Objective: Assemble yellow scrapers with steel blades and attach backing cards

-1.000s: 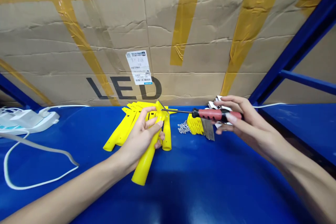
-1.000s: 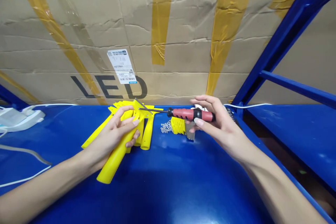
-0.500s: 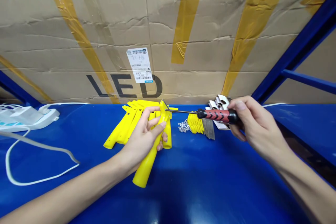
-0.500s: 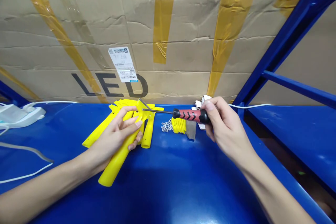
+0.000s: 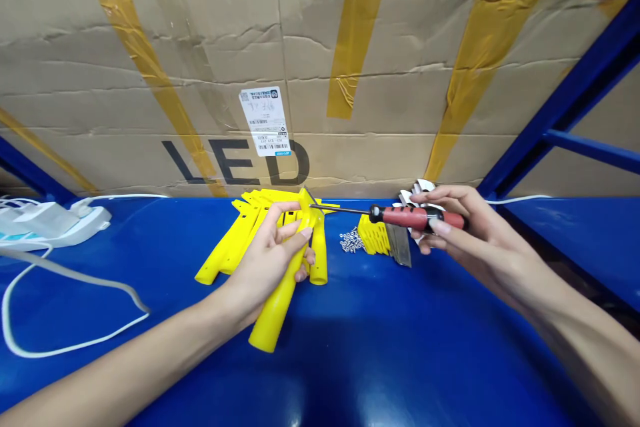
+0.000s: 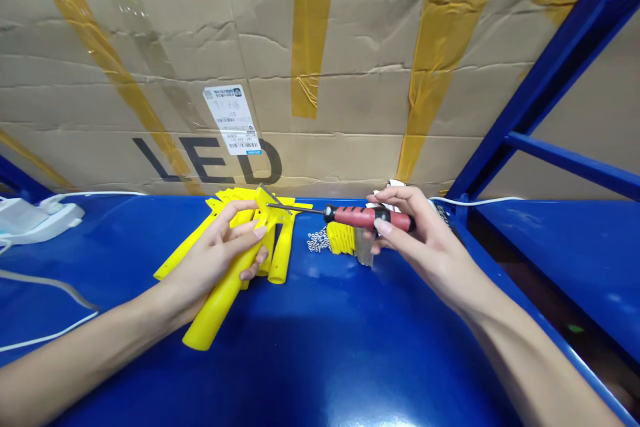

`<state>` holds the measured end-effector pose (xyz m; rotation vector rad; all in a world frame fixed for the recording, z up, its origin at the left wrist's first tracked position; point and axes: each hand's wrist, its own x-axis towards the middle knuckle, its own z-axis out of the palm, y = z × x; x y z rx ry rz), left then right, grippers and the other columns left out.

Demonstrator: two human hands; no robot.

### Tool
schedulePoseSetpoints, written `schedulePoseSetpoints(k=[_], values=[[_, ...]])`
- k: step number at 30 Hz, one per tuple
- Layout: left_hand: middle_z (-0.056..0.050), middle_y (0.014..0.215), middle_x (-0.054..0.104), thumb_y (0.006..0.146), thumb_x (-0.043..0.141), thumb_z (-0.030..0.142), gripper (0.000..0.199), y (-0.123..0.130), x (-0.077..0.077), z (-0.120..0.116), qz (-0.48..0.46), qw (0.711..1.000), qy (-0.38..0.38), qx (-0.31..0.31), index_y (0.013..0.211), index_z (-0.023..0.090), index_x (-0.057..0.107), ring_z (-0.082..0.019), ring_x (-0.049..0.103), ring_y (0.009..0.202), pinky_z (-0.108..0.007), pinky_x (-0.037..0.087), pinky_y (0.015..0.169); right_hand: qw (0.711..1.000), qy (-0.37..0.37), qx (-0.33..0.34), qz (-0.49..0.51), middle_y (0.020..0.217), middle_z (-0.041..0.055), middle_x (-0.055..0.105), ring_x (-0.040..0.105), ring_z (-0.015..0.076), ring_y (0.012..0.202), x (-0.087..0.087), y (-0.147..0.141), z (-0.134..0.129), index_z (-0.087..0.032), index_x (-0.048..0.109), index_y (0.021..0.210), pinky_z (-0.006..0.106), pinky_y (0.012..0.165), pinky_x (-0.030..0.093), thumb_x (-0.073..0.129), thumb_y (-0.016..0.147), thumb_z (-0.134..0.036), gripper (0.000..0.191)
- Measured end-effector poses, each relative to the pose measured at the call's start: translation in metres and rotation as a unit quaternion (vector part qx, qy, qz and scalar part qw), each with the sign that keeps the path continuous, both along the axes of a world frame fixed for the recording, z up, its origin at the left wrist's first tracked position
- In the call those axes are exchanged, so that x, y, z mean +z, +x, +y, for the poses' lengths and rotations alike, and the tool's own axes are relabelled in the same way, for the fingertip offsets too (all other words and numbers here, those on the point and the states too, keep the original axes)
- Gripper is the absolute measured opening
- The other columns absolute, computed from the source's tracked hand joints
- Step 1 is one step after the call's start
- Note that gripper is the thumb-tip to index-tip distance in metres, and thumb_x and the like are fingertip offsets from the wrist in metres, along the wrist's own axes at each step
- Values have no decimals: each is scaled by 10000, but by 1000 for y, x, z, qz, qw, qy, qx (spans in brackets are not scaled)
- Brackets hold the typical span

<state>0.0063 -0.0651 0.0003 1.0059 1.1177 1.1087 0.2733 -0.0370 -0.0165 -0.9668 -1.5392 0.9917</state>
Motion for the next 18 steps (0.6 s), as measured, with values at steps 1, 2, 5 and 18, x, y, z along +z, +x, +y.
schedulePoseSetpoints(k=[1,2,5,18], values=[[68,696,546,933,604,192,291,0,0,0,1,1000,0,-2,1153,269,428,-65,496,465,-166,401,426,1000,8,2,1,910,10,637,637,140,671,0,1,0,-263,560,1080,281,569,548,706,880,-447,309],[67,698,547,933,603,194,291,-1,0,0,2,1000,0,-6,1155,270,430,-65,498,467,-166,402,427,1000,16,-13,-7,815,-14,618,598,118,587,-1,1,0,-261,560,1047,256,517,512,691,895,-446,273],[57,714,562,927,611,203,287,-2,0,0,-1,1000,10,-18,1150,260,440,-66,501,475,-173,414,435,995,15,-86,-40,587,-73,460,399,67,365,-1,0,-1,-251,551,941,210,344,313,550,970,-520,271],[46,670,568,913,648,250,355,-3,-6,0,3,999,9,-33,1207,247,450,-88,510,521,-177,410,453,997,-26,-72,-28,736,-17,591,541,112,478,1,5,0,-275,574,1020,242,399,426,587,941,-532,270]])
